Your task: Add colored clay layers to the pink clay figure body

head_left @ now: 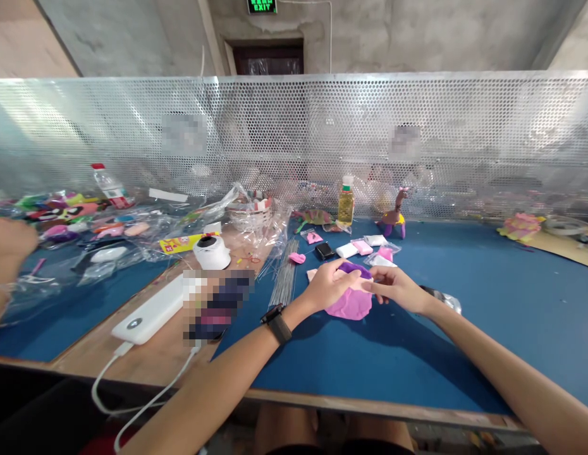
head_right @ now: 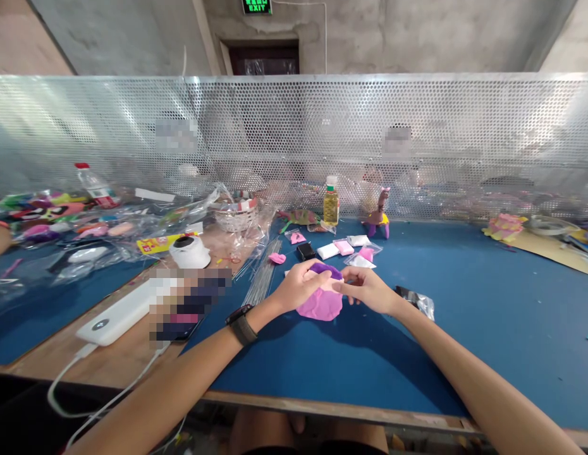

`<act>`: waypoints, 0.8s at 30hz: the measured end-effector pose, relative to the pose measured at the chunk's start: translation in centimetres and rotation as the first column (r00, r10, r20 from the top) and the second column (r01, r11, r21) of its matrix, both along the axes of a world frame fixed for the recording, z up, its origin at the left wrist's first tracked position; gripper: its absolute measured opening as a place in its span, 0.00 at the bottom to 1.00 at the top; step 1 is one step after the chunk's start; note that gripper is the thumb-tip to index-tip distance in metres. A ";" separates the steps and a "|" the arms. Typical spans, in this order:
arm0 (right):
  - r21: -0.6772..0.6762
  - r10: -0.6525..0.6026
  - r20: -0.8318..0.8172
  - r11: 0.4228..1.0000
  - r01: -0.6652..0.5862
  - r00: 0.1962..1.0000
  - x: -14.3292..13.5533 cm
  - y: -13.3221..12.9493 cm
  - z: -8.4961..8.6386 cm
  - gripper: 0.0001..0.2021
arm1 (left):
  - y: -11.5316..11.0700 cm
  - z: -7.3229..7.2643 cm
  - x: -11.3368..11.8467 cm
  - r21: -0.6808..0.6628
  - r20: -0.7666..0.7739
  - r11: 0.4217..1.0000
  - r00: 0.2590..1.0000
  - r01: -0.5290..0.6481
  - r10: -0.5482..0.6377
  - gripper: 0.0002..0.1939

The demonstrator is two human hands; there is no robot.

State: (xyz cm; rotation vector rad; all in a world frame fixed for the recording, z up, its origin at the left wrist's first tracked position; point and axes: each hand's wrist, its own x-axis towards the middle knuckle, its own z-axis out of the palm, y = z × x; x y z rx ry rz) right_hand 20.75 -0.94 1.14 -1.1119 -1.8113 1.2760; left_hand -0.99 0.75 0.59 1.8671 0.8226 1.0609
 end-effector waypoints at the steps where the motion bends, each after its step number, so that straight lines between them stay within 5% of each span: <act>1: 0.000 -0.001 0.000 1.000 0.001 1.000 0.0 0.0 0.0 0.23 | 0.0 0.0 0.0 0.001 -0.003 1.000 1.000 -0.004 0.004 0.17; 24: 0.011 0.009 0.029 1.000 -0.009 1.000 -0.1 -0.2 0.2 0.22 | 0.0 0.2 0.0 0.008 -0.037 1.000 0.999 -0.016 0.016 0.17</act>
